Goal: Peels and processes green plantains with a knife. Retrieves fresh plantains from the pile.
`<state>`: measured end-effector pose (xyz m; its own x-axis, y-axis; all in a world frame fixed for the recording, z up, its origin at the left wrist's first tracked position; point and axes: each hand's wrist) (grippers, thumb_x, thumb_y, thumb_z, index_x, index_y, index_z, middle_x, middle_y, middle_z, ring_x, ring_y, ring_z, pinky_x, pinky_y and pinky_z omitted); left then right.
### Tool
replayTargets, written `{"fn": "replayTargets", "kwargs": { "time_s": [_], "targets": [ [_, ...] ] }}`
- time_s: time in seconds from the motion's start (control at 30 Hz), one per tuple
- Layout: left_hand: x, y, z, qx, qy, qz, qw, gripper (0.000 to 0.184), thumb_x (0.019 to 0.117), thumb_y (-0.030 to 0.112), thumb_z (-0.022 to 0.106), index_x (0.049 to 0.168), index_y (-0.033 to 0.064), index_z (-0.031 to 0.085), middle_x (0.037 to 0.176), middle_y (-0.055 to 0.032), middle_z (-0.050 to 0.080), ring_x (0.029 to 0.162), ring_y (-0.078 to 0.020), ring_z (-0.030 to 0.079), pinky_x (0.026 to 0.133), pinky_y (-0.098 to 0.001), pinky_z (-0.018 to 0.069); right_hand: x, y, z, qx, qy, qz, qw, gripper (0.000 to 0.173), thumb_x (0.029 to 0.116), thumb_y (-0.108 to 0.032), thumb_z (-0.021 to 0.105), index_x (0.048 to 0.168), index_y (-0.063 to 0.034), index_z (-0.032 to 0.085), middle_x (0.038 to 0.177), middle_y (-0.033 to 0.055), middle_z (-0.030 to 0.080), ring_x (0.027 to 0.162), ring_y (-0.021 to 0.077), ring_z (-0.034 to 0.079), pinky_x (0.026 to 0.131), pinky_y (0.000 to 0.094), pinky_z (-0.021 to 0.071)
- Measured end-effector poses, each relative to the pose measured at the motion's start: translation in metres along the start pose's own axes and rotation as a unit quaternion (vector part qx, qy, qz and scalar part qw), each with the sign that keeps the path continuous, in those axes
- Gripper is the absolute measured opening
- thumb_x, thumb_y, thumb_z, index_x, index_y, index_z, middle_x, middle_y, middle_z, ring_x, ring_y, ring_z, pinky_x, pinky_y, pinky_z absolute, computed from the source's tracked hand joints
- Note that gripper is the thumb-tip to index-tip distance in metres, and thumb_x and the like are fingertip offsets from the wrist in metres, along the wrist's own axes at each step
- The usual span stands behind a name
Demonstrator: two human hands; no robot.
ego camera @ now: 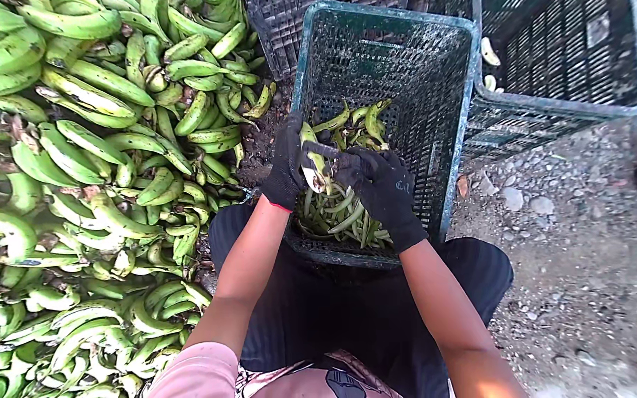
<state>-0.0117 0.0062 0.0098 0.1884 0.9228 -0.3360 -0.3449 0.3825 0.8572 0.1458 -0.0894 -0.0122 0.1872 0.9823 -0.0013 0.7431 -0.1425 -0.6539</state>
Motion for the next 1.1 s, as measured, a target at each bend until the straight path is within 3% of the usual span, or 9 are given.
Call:
{"fn": "replayTargets", "kwargs": {
  "time_s": [0.27, 0.37, 0.43, 0.63, 0.7, 0.77, 0.8, 0.97, 1.1],
  "targets": [
    [-0.004, -0.007, 0.004, 0.297, -0.043, 0.216, 0.929, 0.053, 0.1121, 0.031, 0.014, 0.135, -0.0001, 0.05, 0.108, -0.0079, 0.059, 0.098, -0.0072, 0.06, 0.089, -0.0268, 0.0525, 0.012, 0.009, 0.007, 0.142, -0.016, 0.074, 0.987, 0.061, 0.0955, -0.064, 0.053, 0.14, -0.0233, 0.064, 0.131, 0.0146, 0.064, 0.121, 0.0338, 0.059, 0.094, 0.0654, 0.0449],
    [-0.013, -0.014, 0.012, 0.339, -0.123, 0.2, 0.911, 0.058, 0.1097, 0.039, 0.017, 0.145, 0.0048, 0.048, 0.115, -0.0102, 0.066, 0.096, -0.0129, 0.066, 0.085, -0.0348, 0.0578, 0.02, 0.02, 0.008, 0.238, -0.013, 0.085, 0.967, 0.053, 0.1044, -0.055, 0.042, 0.128, -0.0137, 0.066, 0.105, 0.0056, 0.069, 0.095, 0.018, 0.065, 0.084, 0.0486, 0.0525],
    [-0.028, -0.017, 0.017, 0.369, -0.183, 0.184, 0.892, 0.059, 0.1102, 0.037, 0.021, 0.155, 0.0021, 0.038, 0.136, -0.0156, 0.061, 0.114, -0.0145, 0.064, 0.1, -0.0354, 0.0524, 0.023, 0.026, 0.006, 0.311, -0.018, 0.095, 0.946, 0.049, 0.1094, -0.045, 0.035, 0.123, -0.0071, 0.064, 0.097, 0.006, 0.067, 0.086, 0.0148, 0.064, 0.078, 0.0419, 0.0547],
    [-0.016, -0.006, 0.014, 0.074, -0.196, 0.103, 0.972, 0.065, 0.1073, 0.045, 0.005, 0.136, 0.0071, 0.05, 0.079, -0.0053, 0.069, 0.061, -0.0161, 0.067, 0.051, -0.0312, 0.0587, 0.018, 0.03, -0.006, 0.301, 0.025, 0.068, 0.951, 0.051, 0.1058, -0.047, 0.042, 0.135, -0.009, 0.059, 0.118, 0.0079, 0.068, 0.102, 0.0135, 0.066, 0.089, 0.0385, 0.0547],
    [-0.013, 0.003, 0.006, 0.007, -0.184, 0.074, 0.98, 0.059, 0.1091, 0.043, 0.01, 0.124, 0.0097, 0.056, 0.079, -0.0033, 0.067, 0.063, -0.0128, 0.065, 0.054, -0.0279, 0.0582, 0.013, 0.031, -0.006, 0.177, 0.053, -0.052, 0.981, 0.066, 0.1001, -0.061, 0.044, 0.134, -0.0077, 0.064, 0.126, 0.0138, 0.066, 0.118, 0.0226, 0.062, 0.103, 0.048, 0.0482],
    [-0.012, 0.011, -0.002, -0.034, -0.173, 0.053, 0.983, 0.046, 0.1113, 0.034, 0.017, 0.117, 0.0112, 0.057, 0.083, -0.0007, 0.067, 0.07, -0.0092, 0.066, 0.062, -0.0259, 0.0587, 0.008, 0.029, -0.002, 0.053, 0.094, -0.171, 0.979, 0.083, 0.0917, -0.077, 0.042, 0.129, -0.0084, 0.069, 0.12, 0.0248, 0.066, 0.115, 0.0423, 0.061, 0.095, 0.0655, 0.0446],
    [-0.012, 0.014, -0.002, -0.064, -0.163, 0.011, 0.985, 0.052, 0.1108, 0.036, 0.017, 0.108, 0.0099, 0.062, 0.072, 0.0007, 0.063, 0.059, -0.0073, 0.061, 0.053, -0.0223, 0.0543, 0.006, 0.029, 0.001, 0.01, 0.118, -0.215, 0.969, 0.09, 0.088, -0.085, 0.036, 0.128, -0.0122, 0.071, 0.117, 0.0254, 0.067, 0.11, 0.0451, 0.062, 0.09, 0.0668, 0.0442],
    [-0.007, 0.019, -0.012, -0.166, -0.217, -0.148, 0.95, 0.063, 0.1083, 0.045, 0.019, 0.111, -0.0008, 0.063, 0.065, -0.0016, 0.057, 0.047, -0.0074, 0.056, 0.043, -0.0183, 0.05, 0.003, 0.026, 0.013, -0.031, 0.205, -0.306, 0.929, 0.089, 0.0871, -0.088, 0.034, 0.129, -0.019, 0.071, 0.114, 0.0189, 0.07, 0.109, 0.0386, 0.063, 0.094, 0.0579, 0.0437],
    [-0.01, 0.021, -0.008, -0.114, -0.169, -0.109, 0.973, 0.05, 0.1103, 0.036, 0.023, 0.107, 0.0033, 0.059, 0.081, -0.007, 0.066, 0.054, -0.0089, 0.06, 0.048, -0.0191, 0.0514, -0.004, 0.02, 0.006, -0.007, 0.18, -0.256, 0.95, 0.089, 0.086, -0.089, 0.033, 0.128, -0.0209, 0.072, 0.111, 0.0197, 0.069, 0.105, 0.0384, 0.063, 0.089, 0.06, 0.044]
  ]
}}
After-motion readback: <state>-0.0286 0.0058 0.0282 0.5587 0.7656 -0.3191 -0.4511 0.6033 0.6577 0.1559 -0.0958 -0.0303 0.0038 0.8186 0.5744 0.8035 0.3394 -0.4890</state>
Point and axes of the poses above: each hand's wrist, its own x-axis towards the middle knuckle, its own z-axis out of the palm, y = z × x
